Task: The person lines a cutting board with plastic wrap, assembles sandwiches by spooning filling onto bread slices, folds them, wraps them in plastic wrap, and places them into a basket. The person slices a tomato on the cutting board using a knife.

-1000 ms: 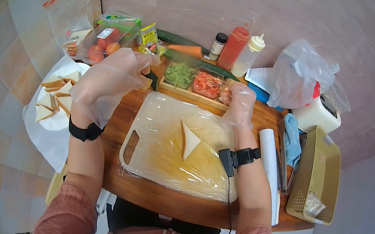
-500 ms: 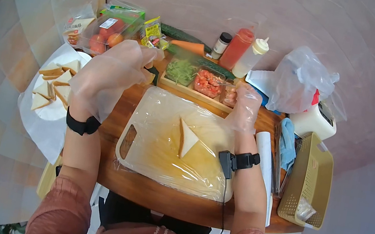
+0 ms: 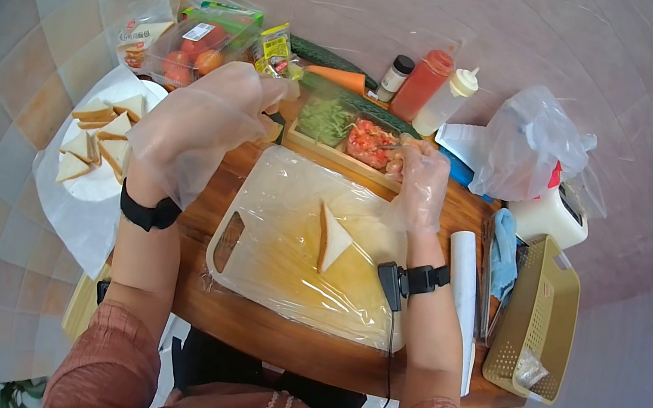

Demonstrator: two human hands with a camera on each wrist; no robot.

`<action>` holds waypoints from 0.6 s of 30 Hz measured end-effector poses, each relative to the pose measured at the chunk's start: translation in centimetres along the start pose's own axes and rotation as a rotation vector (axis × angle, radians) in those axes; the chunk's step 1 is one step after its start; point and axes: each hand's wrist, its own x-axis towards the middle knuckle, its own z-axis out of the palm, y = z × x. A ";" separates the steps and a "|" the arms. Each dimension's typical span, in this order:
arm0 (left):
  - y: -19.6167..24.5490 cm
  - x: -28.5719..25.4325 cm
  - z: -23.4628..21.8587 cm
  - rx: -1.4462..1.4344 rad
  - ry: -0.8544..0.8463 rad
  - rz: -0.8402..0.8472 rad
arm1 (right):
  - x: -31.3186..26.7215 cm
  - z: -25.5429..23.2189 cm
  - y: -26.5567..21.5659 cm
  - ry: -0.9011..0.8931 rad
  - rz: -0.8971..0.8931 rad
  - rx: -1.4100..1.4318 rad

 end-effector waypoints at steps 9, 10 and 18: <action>-0.5 -0.8 0.4 -0.023 0.109 0.081 | 0.7 -0.7 2.2 0.070 0.066 0.163; -0.5 -0.9 0.5 -0.025 0.121 0.090 | 0.8 -0.8 2.3 0.087 0.078 0.169; -0.9 -1.4 0.9 -0.041 0.211 0.165 | 0.7 -1.3 3.0 0.227 0.055 0.240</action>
